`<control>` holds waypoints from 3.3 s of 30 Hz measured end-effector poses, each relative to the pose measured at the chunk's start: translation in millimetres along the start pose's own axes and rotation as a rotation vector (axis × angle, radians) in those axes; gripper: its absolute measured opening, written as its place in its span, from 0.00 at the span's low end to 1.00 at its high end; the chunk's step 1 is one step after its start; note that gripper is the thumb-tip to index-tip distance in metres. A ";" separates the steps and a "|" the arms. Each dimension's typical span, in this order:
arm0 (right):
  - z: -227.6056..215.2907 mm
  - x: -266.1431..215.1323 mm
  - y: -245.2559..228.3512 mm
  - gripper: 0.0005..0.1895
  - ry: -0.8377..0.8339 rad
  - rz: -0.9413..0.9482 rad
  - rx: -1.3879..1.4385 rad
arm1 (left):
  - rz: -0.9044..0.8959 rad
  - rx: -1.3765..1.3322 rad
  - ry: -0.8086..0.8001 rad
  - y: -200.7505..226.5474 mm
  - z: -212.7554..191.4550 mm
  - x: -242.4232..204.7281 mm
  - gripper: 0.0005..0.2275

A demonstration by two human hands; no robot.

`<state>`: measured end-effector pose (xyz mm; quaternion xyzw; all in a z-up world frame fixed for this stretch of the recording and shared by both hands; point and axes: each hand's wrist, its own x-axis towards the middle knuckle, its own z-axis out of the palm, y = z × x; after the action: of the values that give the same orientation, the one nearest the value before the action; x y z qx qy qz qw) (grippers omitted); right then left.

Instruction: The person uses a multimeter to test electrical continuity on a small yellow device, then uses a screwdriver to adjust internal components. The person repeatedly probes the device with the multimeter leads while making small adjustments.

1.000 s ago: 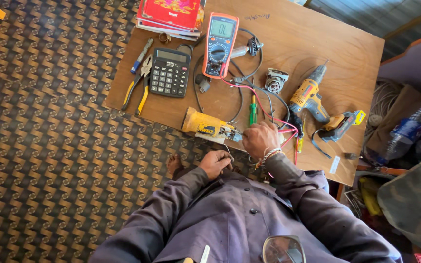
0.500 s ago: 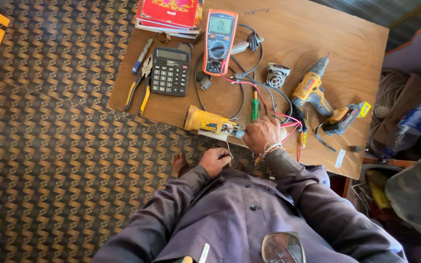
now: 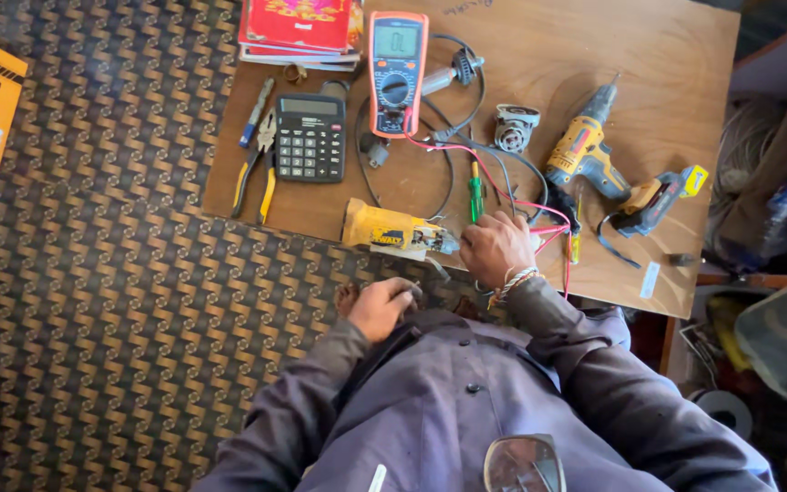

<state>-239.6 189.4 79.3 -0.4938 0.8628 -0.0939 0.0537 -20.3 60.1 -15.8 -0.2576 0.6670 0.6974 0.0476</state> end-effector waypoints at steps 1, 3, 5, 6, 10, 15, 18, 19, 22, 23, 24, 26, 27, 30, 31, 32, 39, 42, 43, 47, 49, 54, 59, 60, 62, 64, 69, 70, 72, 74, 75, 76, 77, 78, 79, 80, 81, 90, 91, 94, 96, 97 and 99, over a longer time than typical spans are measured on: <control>-1.9 -3.2 1.8 0.08 0.023 0.000 0.018 | 0.056 -0.054 -0.003 13.8 -2.2 -5.7 0.11; -7.4 -4.6 7.6 0.06 0.077 -0.006 0.051 | 0.174 -0.163 -0.006 46.1 -5.0 -10.4 0.11; -12.7 -10.1 12.5 0.06 0.153 -0.001 0.156 | 0.080 -0.154 0.075 78.6 -3.1 -11.8 0.12; -16.1 -9.6 15.9 0.06 0.198 0.001 0.206 | 0.039 -0.147 0.116 95.6 -4.9 -6.9 0.13; -38.1 -29.4 27.2 0.10 0.171 0.097 0.320 | 0.219 0.287 0.116 151.3 -12.9 9.8 0.12; -48.1 -51.6 28.4 0.09 0.121 0.227 0.336 | 0.441 0.899 0.061 179.3 -22.2 48.5 0.07; -49.3 -57.1 16.3 0.05 0.021 0.217 0.301 | 0.353 1.176 -0.015 175.6 -20.9 88.2 0.07; -52.2 -60.2 8.9 0.05 0.007 0.226 0.314 | 0.333 1.218 -0.082 171.1 -17.1 97.7 0.07; -51.7 -47.9 -16.4 0.05 -0.009 0.273 0.330 | 0.344 1.295 -0.220 159.4 -23.4 135.0 0.07; -48.0 -44.4 -25.7 0.06 -0.032 0.311 0.325 | 0.372 1.268 -0.245 151.3 -27.0 141.1 0.07; -45.4 -39.8 -31.3 0.07 -0.049 0.356 0.309 | 0.413 1.236 -0.273 145.5 -28.0 151.6 0.07; -40.0 -32.0 -45.1 0.06 0.010 0.480 0.317 | 0.486 1.197 -0.328 136.9 -33.0 167.8 0.08; -36.4 -27.2 -51.4 0.06 0.039 0.536 0.320 | 0.518 1.177 -0.352 134.4 -36.6 175.4 0.08; -19.9 -18.3 -64.6 0.07 0.176 0.661 0.343 | 0.555 1.196 -0.450 126.2 -40.4 198.4 0.07; -13.1 -18.3 -68.5 0.07 0.199 0.687 0.338 | 0.568 1.185 -0.469 122.2 -39.9 203.3 0.07; -6.6 -17.9 -70.8 0.07 0.224 0.713 0.335 | 0.581 1.175 -0.487 119.7 -39.4 207.6 0.07; 20.1 -20.3 -72.4 0.10 0.263 0.771 0.326 | 0.563 1.133 -0.590 114.1 -32.0 223.6 0.08; 25.5 -17.4 -71.2 0.07 0.316 0.757 0.351 | 0.611 1.101 -0.623 112.3 -34.5 229.0 0.08; 26.9 -15.9 -71.5 0.07 0.305 0.772 0.331 | 0.601 1.095 -0.632 112.0 -35.0 231.4 0.08; 27.8 -14.5 -71.9 0.08 0.287 0.788 0.292 | 0.603 1.058 -0.644 106.2 -35.9 232.9 0.08; 26.4 -12.4 -73.1 0.08 0.304 0.775 0.302 | 0.628 1.055 -0.643 105.2 -38.5 232.2 0.08; 20.5 -8.0 -71.8 0.08 0.336 0.774 0.315 | 0.666 1.073 -0.647 105.0 -38.2 230.1 0.07; 18.3 -4.2 -68.7 0.09 0.309 0.771 0.319 | 0.695 1.080 -0.635 105.6 -37.1 230.0 0.07; 18.7 -5.3 -70.2 0.08 0.313 0.770 0.323 | 0.692 1.080 -0.633 104.9 -37.5 228.0 0.07; 19.2 -6.2 -71.8 0.10 0.290 0.787 0.324 | 0.715 1.082 -0.632 105.8 -37.5 225.7 0.06; 20.1 -4.9 -71.3 0.10 0.276 0.802 0.324 | 0.721 1.101 -0.637 109.5 -36.6 228.2 0.06; 21.6 -7.6 -72.4 0.11 0.281 0.798 0.306 | 0.680 1.183 -0.691 113.7 -30.3 227.3 0.06; 21.6 -7.5 -72.2 0.11 0.278 0.801 0.308 | 0.679 1.200 -0.694 114.2 -28.7 227.8 0.06; 21.1 -7.3 -71.6 0.12 0.271 0.808 0.309 | 0.678 1.233 -0.698 114.2 -25.1 229.5 0.06; 20.9 -7.5 -70.7 0.12 0.249 0.818 0.318 | 0.685 1.272 -0.702 111.5 -22.6 230.9 0.06; 21.0 -7.8 -70.8 0.13 0.237 0.823 0.323 | 0.688 1.291 -0.703 109.2 -21.5 231.4 0.06; 20.6 -8.5 -70.8 0.13 0.231 0.826 0.324 | 0.694 1.314 -0.701 106.5 -20.1 231.7 0.06; 19.8 -9.8 -71.2 0.13 0.225 0.829 0.326 | 0.699 1.337 -0.698 103.5 -17.9 231.6 0.05; 19.7 -9.0 -70.8 0.13 0.220 0.825 0.330 | 0.702 1.363 -0.689 101.0 -17.5 232.2 0.05; 18.9 -9.4 -70.5 0.12 0.249 0.808 0.327 | 0.728 1.358 -0.683 98.6 -15.1 232.2 0.05; 18.3 -9.5 -71.1 0.11 0.278 0.788 0.330 | 0.749 1.358 -0.674 96.5 -14.6 231.7 0.06; 18.1 -9.0 -72.0 0.10 0.306 0.768 0.333 | 0.770 1.357 -0.666 95.4 -15.0 230.8 0.06; 11.6 -4.6 -75.7 0.10 0.297 0.789 0.307 | 0.780 0.668 -0.460 163.1 -35.2 198.9 0.10; 10.3 -3.9 -76.3 0.10 0.295 0.797 0.316 | 0.725 0.604 -0.529 175.0 -42.4 192.5 0.11; 5.4 -2.1 -79.0 0.12 0.350 0.771 0.333 | 0.563 0.436 -0.730 201.8 -64.7 171.7 0.14; 0.8 -3.0 -79.9 0.15 0.467 0.686 0.327 | 0.467 0.353 -0.858 207.7 -77.2 154.7 0.15; -1.1 -3.7 -80.7 0.14 0.462 0.670 0.342 | 0.491 0.450 -0.841 206.8 -81.5 146.5 0.14; -5.2 -7.5 -84.1 0.11 0.452 0.636 0.374 | 0.537 0.647 -0.800 199.2 -89.5 130.8 0.14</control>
<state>-165.9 154.8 102.4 -0.1522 0.9302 -0.3334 -0.0218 -188.4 -82.7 111.4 0.2319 0.8183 0.4889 0.1938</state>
